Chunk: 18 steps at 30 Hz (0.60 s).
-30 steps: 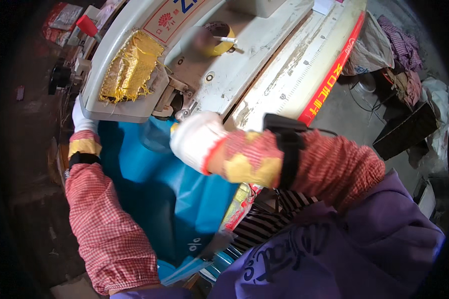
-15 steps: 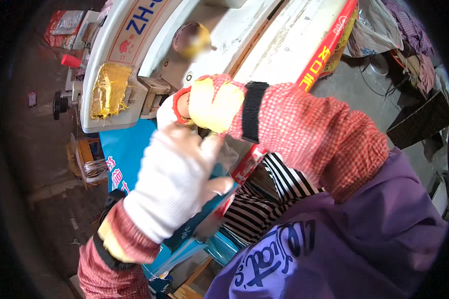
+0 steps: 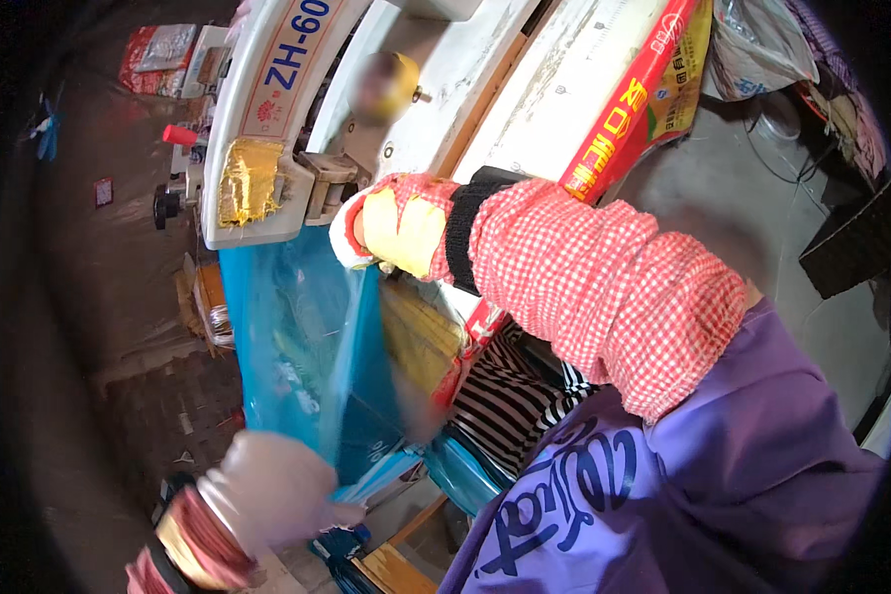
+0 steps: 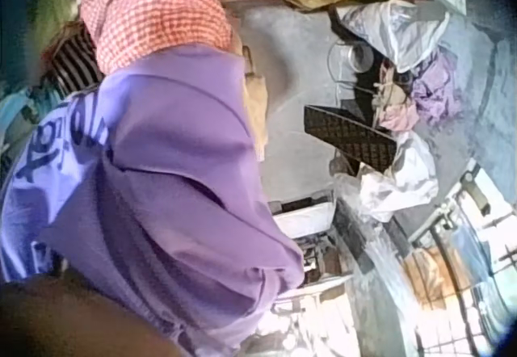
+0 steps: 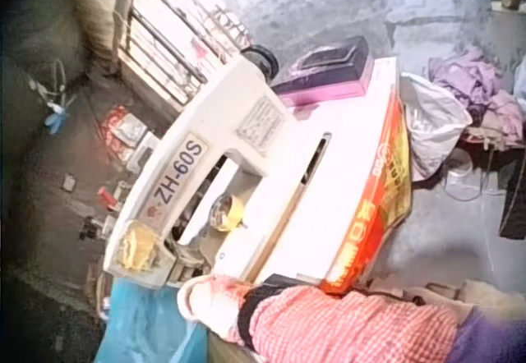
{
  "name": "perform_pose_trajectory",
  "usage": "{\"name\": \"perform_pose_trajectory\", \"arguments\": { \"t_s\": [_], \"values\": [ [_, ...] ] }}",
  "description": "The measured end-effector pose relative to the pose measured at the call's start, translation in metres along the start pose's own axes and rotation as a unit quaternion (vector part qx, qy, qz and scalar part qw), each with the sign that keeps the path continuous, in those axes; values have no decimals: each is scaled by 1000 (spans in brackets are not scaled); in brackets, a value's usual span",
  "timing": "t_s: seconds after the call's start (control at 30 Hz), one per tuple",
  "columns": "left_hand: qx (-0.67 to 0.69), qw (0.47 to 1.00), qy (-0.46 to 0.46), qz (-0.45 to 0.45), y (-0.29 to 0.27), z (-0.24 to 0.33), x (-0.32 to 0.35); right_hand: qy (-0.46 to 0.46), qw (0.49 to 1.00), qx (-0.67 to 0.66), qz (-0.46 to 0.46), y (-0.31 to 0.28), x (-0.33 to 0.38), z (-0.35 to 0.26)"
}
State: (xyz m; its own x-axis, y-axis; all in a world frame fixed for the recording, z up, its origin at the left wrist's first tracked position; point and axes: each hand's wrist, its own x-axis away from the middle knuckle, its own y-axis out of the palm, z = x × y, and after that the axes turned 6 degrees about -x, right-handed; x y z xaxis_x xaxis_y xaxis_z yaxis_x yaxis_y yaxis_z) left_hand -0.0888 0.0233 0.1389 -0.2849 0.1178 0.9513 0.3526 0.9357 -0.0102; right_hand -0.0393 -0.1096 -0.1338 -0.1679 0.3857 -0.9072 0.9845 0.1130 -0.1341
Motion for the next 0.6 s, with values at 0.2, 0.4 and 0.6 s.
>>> {"name": "perform_pose_trajectory", "arguments": {
  "t_s": [0.2,0.4,0.6],
  "values": [
    [-157,934,217,236,32,54,-33,203,976,-9,-76,-95,-10,-56],
    [-103,892,335,285,4,68,-74,356,888,72,-281,-17,29,-103],
    [-60,984,124,110,-40,41,-70,263,913,157,-270,42,53,-62]
  ]
}}
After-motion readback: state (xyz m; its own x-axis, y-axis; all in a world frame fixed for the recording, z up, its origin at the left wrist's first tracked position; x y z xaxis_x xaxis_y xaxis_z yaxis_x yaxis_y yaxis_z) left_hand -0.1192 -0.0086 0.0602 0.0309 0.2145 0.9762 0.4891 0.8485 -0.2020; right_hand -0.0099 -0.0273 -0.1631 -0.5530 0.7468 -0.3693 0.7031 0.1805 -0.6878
